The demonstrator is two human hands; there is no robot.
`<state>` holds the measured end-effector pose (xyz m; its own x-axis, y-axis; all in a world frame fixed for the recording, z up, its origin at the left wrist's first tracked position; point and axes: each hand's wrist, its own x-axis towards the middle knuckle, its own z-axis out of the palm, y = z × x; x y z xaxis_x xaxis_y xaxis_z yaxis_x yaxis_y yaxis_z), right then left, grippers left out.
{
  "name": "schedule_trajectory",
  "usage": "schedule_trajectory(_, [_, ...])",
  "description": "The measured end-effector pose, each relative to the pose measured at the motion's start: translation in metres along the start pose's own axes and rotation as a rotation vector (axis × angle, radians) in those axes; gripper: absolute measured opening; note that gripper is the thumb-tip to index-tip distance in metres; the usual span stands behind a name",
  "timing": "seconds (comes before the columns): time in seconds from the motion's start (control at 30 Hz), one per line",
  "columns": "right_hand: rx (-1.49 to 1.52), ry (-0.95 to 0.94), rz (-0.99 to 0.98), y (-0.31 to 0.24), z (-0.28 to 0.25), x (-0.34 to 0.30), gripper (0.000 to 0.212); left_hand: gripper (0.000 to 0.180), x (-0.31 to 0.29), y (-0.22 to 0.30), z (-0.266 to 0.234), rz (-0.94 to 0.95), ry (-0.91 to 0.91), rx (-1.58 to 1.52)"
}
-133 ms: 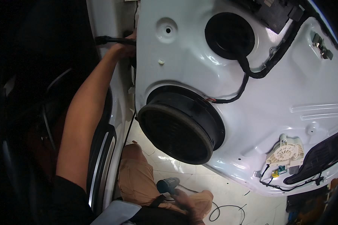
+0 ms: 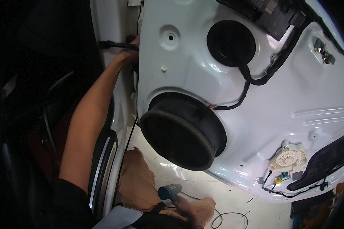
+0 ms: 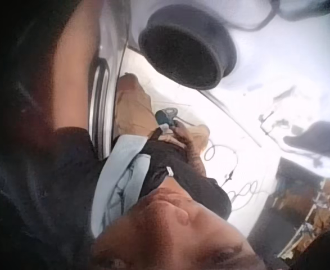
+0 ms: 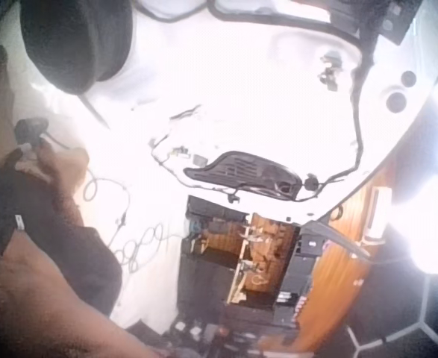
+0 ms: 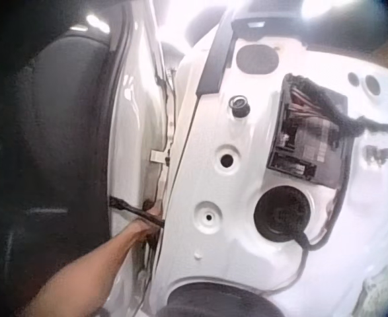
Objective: The person uses a power drill to remove fasteners from the interior side of a car door, then kneels to clean the exterior trim with a cloth and spray. They proceed to apply a clear protective film to the car's side trim, smoothing it with their hands.
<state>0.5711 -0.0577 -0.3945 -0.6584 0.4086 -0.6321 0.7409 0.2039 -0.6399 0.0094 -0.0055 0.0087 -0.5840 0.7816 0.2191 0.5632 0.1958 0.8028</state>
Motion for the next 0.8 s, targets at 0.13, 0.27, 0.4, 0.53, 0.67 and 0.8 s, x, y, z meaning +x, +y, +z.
schedule_trajectory(0.13, [0.048,-0.017,0.009,-0.006,0.002,-0.002,0.049,0.040,-0.006,0.005,-0.010,-0.017,-0.058,0.056])
schedule_trajectory(0.27, [0.124,-0.033,-0.001,0.012,0.002,0.011,0.048,0.016,-0.005,0.009,-0.006,-0.007,-0.079,0.068])
schedule_trajectory(0.4, [0.147,-0.041,0.100,-0.016,-0.007,-0.003,0.046,0.015,-0.008,0.008,-0.009,-0.014,-0.088,0.095])
schedule_trajectory(0.53, [0.087,-0.083,0.053,-0.004,-0.005,0.007,0.041,0.015,0.003,-0.006,-0.016,-0.052,-0.019,-0.010])
schedule_trajectory(0.67, [0.152,-0.120,0.061,-0.013,-0.014,0.004,0.042,0.035,-0.005,0.015,-0.005,-0.163,-0.014,-0.068])
schedule_trajectory(0.8, [0.179,-0.144,0.115,-0.008,-0.019,0.012,0.031,0.011,-0.021,0.032,-0.007,-0.179,-0.070,-0.047])
